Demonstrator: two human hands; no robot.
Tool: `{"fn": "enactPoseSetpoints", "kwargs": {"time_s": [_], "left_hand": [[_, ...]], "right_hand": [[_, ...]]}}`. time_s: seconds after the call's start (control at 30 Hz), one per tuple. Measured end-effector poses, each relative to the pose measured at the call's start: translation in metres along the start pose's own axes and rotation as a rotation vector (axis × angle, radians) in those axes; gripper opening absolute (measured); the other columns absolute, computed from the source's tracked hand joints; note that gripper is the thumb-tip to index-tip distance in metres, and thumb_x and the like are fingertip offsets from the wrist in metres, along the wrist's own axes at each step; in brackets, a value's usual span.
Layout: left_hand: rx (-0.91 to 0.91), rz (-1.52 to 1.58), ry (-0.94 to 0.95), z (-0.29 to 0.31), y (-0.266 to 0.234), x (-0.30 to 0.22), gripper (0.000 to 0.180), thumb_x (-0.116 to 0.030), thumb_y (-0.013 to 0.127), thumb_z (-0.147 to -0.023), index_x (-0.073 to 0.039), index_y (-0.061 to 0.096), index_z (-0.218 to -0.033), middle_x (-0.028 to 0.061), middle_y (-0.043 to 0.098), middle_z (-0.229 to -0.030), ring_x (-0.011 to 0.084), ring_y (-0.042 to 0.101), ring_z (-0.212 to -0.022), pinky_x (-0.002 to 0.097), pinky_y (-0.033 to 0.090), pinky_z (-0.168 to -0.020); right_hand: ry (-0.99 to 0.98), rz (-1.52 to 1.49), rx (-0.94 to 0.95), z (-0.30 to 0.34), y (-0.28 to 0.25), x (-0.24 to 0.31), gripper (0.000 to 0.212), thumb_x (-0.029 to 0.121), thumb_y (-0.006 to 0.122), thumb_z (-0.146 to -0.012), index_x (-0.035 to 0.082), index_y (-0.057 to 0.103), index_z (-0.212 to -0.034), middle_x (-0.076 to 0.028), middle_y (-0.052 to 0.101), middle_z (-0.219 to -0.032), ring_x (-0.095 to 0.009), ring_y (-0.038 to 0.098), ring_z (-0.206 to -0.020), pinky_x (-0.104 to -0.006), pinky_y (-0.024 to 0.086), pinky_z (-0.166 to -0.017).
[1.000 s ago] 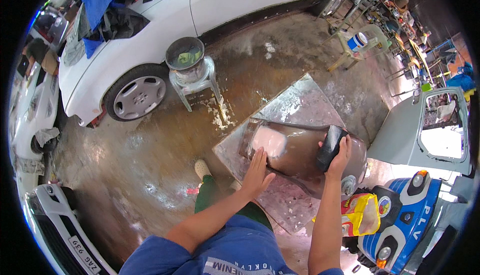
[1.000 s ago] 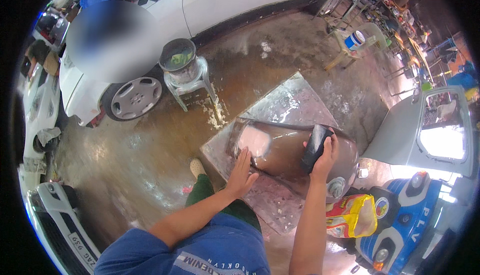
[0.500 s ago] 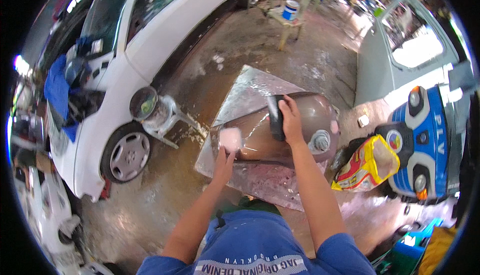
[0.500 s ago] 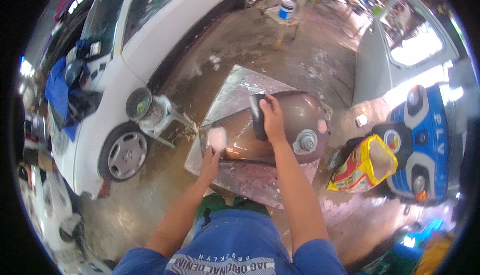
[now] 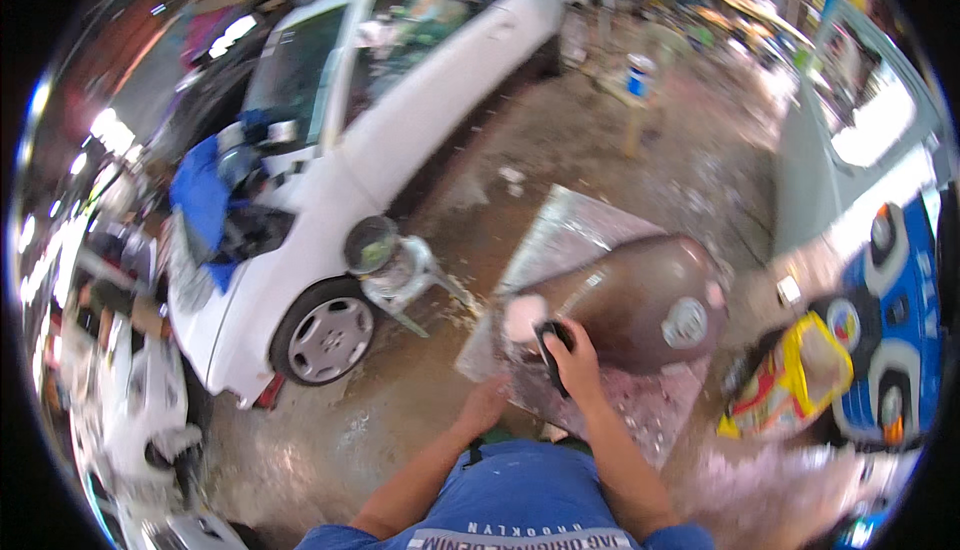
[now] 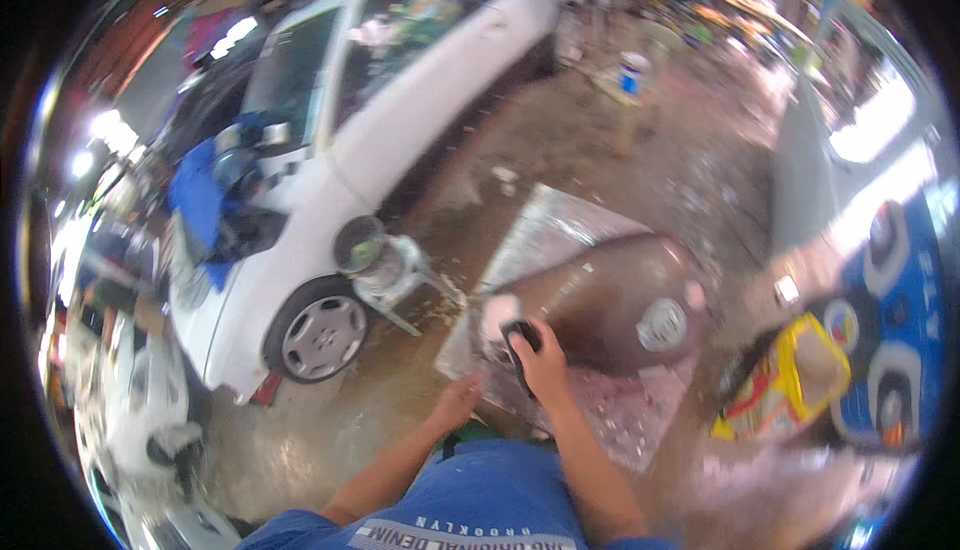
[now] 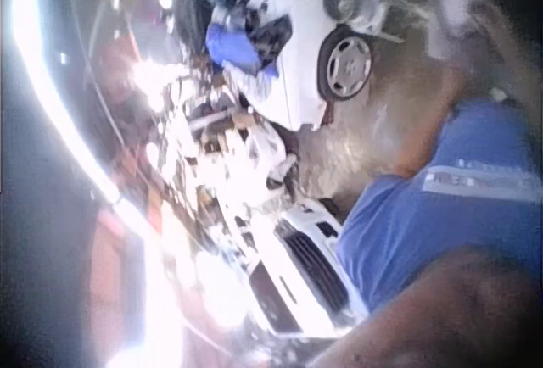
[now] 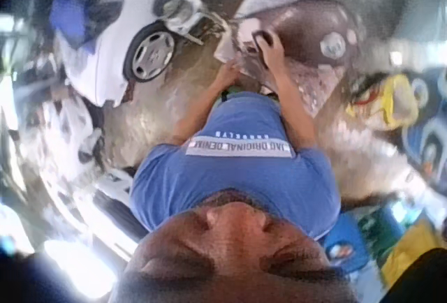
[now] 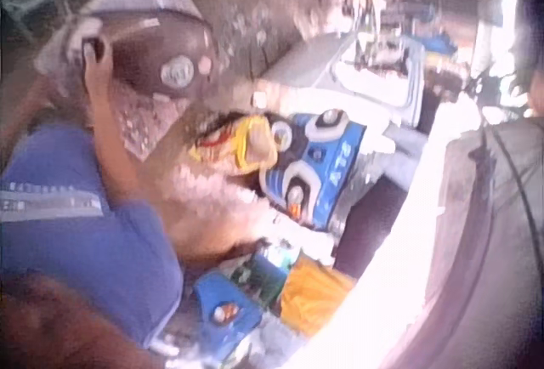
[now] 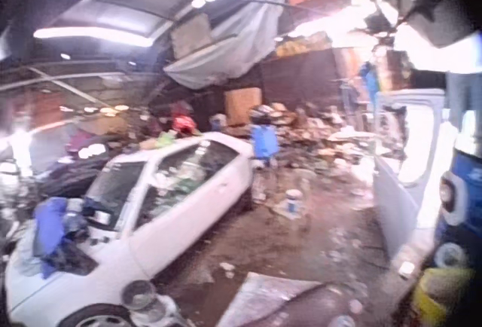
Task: The person uses a black sanding block and a green cloth to sand and wipe a brown car part resting on a metal table. The person repeatedly sands the surface and wipes it down with the cloth.
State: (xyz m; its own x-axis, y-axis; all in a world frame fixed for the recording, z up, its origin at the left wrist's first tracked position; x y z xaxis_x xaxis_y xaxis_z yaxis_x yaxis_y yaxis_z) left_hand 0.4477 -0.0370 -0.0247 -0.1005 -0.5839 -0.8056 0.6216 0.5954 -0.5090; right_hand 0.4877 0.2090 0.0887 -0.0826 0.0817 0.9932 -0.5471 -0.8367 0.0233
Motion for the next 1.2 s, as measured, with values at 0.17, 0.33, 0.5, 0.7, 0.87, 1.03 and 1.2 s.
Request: {"fn": "enactPoseSetpoints", "kwargs": {"time_s": [0.17, 0.33, 0.5, 0.7, 0.87, 1.03, 1.2], "left_hand": [[-0.098, -0.028, 0.077, 0.009, -0.028, -0.024, 0.046, -0.026, 0.068, -0.103, -0.003, 0.064, -0.142, 0.0234, 0.066, -0.14, 0.0383, 0.061, -0.133, 0.0444, 0.045, -0.116], [-0.061, -0.111, 0.139, 0.0, -0.043, -0.032, 0.051, -0.027, 0.067, -0.103, -0.003, 0.059, -0.147, 0.0229, 0.058, -0.151, 0.0387, 0.055, -0.141, 0.0439, 0.043, -0.12], [-0.145, -0.134, 0.153, -0.012, -0.073, -0.021, 0.052, -0.03, 0.065, -0.105, -0.004, 0.058, -0.149, 0.0222, 0.055, -0.155, 0.0382, 0.049, -0.147, 0.0446, 0.038, -0.124], [-0.168, -0.099, 0.027, -0.058, -0.16, 0.028, 0.058, -0.039, 0.064, -0.106, -0.003, 0.056, -0.151, 0.022, 0.051, -0.159, 0.0381, 0.044, -0.151, 0.0442, 0.036, -0.126], [-0.331, -0.224, 0.064, -0.143, -0.259, 0.108, 0.053, -0.038, 0.063, -0.105, 0.0, 0.061, -0.142, 0.0225, 0.056, -0.153, 0.04, 0.055, -0.14, 0.0458, 0.044, -0.119], [-0.382, -0.303, 0.034, -0.275, -0.377, 0.182, 0.039, -0.028, 0.063, -0.101, 0.001, 0.065, -0.129, 0.0196, 0.063, -0.138, 0.0417, 0.061, -0.127, 0.053, 0.05, -0.108], [0.134, -0.601, -0.266, -0.402, -0.408, 0.288, 0.032, -0.015, 0.064, -0.096, -0.003, 0.074, -0.123, 0.0219, 0.069, -0.136, 0.042, 0.068, -0.124, 0.0512, 0.056, -0.102]], "right_hand": [[-0.062, 0.187, 0.086, 0.021, 0.007, 0.021, 0.046, 0.022, 0.078, -0.093, -0.002, 0.065, -0.131, -0.013, 0.071, -0.122, -0.023, 0.066, -0.116, -0.0381, 0.05, -0.105], [-0.112, 0.252, 0.124, 0.019, 0.021, 0.03, 0.047, 0.023, 0.08, -0.091, -0.002, 0.066, -0.128, -0.015, 0.071, -0.12, -0.025, 0.067, -0.113, -0.0392, 0.051, -0.104], [-0.145, 0.333, 0.215, 0.008, 0.054, 0.035, 0.051, 0.025, 0.082, -0.09, -0.004, 0.065, -0.129, -0.017, 0.071, -0.119, -0.026, 0.068, -0.112, -0.0392, 0.052, -0.102], [-0.057, 0.361, 0.245, -0.017, 0.112, 0.016, 0.058, 0.03, 0.083, -0.09, -0.004, 0.063, -0.132, -0.017, 0.071, -0.12, -0.026, 0.068, -0.111, -0.0386, 0.053, -0.101], [0.106, 0.4, 0.266, -0.047, 0.188, -0.008, 0.059, 0.029, 0.083, -0.09, -0.006, 0.062, -0.134, -0.022, 0.071, -0.124, -0.031, 0.069, -0.116, -0.0419, 0.052, -0.103], [0.229, 0.512, 0.24, -0.068, 0.284, -0.003, 0.063, 0.032, 0.082, -0.091, -0.004, 0.061, -0.138, -0.023, 0.07, -0.127, -0.033, 0.068, -0.118, -0.0425, 0.052, -0.104], [0.422, 0.532, 0.134, -0.069, 0.344, -0.009, 0.065, 0.03, 0.081, -0.092, -0.006, 0.059, -0.141, -0.025, 0.067, -0.133, -0.034, 0.066, -0.124, -0.0413, 0.05, -0.107]]}}
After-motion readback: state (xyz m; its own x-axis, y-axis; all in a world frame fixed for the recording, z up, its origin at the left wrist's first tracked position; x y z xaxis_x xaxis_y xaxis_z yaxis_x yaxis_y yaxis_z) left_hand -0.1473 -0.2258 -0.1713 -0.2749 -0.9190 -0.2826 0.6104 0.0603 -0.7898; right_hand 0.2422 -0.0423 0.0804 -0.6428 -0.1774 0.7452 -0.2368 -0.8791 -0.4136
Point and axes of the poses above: each hand's wrist, its own z-axis away from the middle knuckle, its own y-axis out of the palm, x = y × z, the point moved 6 cm from there along -z, towards the middle knuckle
